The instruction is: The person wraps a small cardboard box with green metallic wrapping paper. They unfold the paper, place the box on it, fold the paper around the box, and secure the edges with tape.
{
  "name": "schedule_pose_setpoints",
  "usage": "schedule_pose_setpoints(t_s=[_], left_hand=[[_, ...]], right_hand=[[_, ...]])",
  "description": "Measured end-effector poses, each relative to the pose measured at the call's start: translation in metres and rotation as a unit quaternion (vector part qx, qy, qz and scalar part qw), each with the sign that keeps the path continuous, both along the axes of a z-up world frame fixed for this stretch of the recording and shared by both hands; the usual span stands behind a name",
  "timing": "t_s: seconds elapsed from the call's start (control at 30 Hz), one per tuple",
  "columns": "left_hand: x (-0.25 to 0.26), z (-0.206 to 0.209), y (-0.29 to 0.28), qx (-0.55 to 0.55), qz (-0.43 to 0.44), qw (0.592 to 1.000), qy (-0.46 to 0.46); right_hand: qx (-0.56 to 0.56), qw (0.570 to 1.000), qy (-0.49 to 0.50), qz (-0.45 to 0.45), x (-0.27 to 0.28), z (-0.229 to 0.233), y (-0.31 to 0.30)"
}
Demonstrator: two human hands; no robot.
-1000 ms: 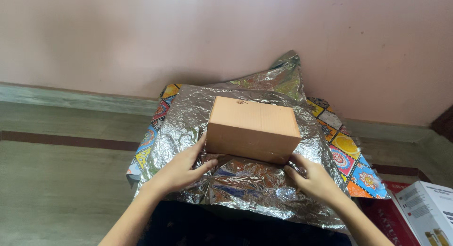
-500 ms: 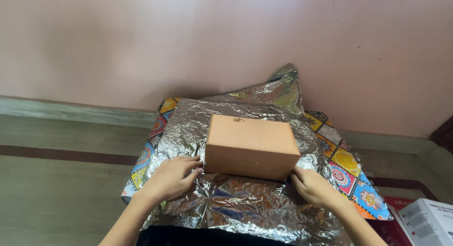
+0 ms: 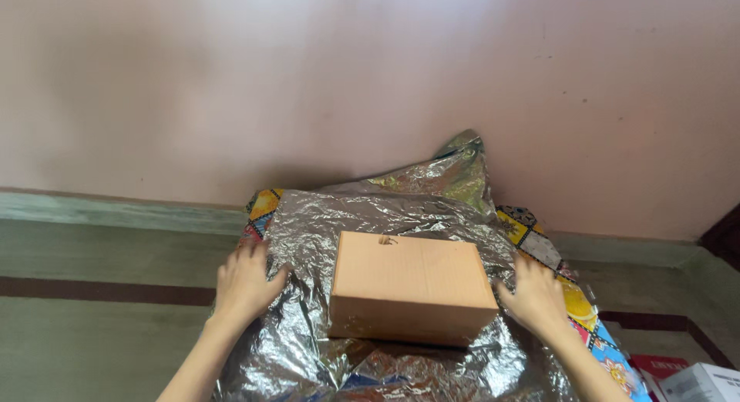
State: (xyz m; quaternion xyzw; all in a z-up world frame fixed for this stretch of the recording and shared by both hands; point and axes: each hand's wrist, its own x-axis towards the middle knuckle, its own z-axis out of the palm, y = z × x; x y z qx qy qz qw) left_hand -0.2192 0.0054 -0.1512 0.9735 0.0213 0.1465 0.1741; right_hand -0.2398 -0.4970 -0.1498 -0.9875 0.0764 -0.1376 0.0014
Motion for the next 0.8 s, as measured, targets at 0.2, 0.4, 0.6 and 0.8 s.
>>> schedule_pose_setpoints(t_s=[0.2, 0.4, 0.6, 0.8], left_hand=[[0.035, 0.004, 0.018, -0.128, -0.008, 0.991, -0.029], [0.065, -0.012, 0.026, -0.271, -0.017, 0.96, -0.061], [0.083, -0.024, 0.019, -0.28, -0.003, 0.953, -0.114], [0.077, -0.015, 0.021, -0.236, -0.033, 0.965, -0.113]], right_hand=[[0.204, 0.975, -0.09, 0.016, 0.048, -0.017, -0.036], [0.263, 0.96, -0.093, -0.002, 0.082, -0.019, -0.04], [0.297, 0.945, -0.137, -0.007, 0.1, -0.005, -0.036], [0.242, 0.961, -0.131, -0.013, 0.089, 0.001, -0.031]])
